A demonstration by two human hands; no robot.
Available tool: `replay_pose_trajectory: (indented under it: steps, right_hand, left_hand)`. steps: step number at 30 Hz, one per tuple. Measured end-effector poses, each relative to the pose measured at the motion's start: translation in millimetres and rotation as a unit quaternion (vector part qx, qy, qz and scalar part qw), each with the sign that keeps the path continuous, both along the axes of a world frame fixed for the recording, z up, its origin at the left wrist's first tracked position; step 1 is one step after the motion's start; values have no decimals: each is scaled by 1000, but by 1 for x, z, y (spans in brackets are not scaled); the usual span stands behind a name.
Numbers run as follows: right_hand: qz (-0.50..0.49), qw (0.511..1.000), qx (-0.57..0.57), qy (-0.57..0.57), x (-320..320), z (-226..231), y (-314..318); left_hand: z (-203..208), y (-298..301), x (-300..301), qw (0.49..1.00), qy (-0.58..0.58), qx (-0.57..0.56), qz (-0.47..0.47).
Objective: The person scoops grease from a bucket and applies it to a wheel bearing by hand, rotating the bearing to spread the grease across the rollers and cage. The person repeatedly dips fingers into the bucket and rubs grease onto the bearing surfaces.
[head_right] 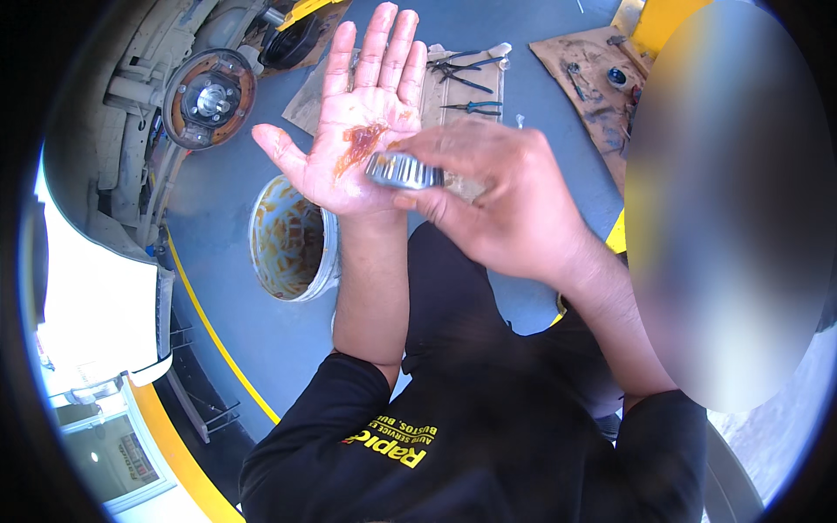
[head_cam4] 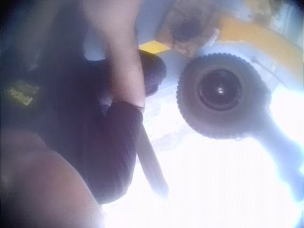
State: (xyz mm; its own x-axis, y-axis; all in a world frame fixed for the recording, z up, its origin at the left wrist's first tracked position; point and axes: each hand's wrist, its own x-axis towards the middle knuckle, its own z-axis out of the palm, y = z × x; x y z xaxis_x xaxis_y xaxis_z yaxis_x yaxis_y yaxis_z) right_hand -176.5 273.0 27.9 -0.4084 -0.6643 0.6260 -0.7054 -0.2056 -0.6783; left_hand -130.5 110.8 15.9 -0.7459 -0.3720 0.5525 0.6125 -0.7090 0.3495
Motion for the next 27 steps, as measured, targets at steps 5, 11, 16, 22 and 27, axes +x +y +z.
replay_pose_trajectory:
  steps: [5, 11, 16, 22, 27]
  right_hand:
    - [-89, 993, -1, 78, -1, -3, -4]
    - [2, 999, -11, -31, -7, -4, -1]
    - [-102, 970, -30, -219, -5, -18, -14]
    - [-7, 913, 105, -394, 12, -8, -5]
    - [-59, 936, 1, -347, -7, -15, -11]
  left_hand:
    - [-2, -3, -1, 999, 25, -41, -8]
    - [-5, -8, 4, 999, 20, -28, 5]
    - [4, 3, 0, 998, 28, 59, 7]
    - [-6, -14, -5, 996, 56, -3, 72]
    - [-15, -1, -6, 993, 57, -57, 90]
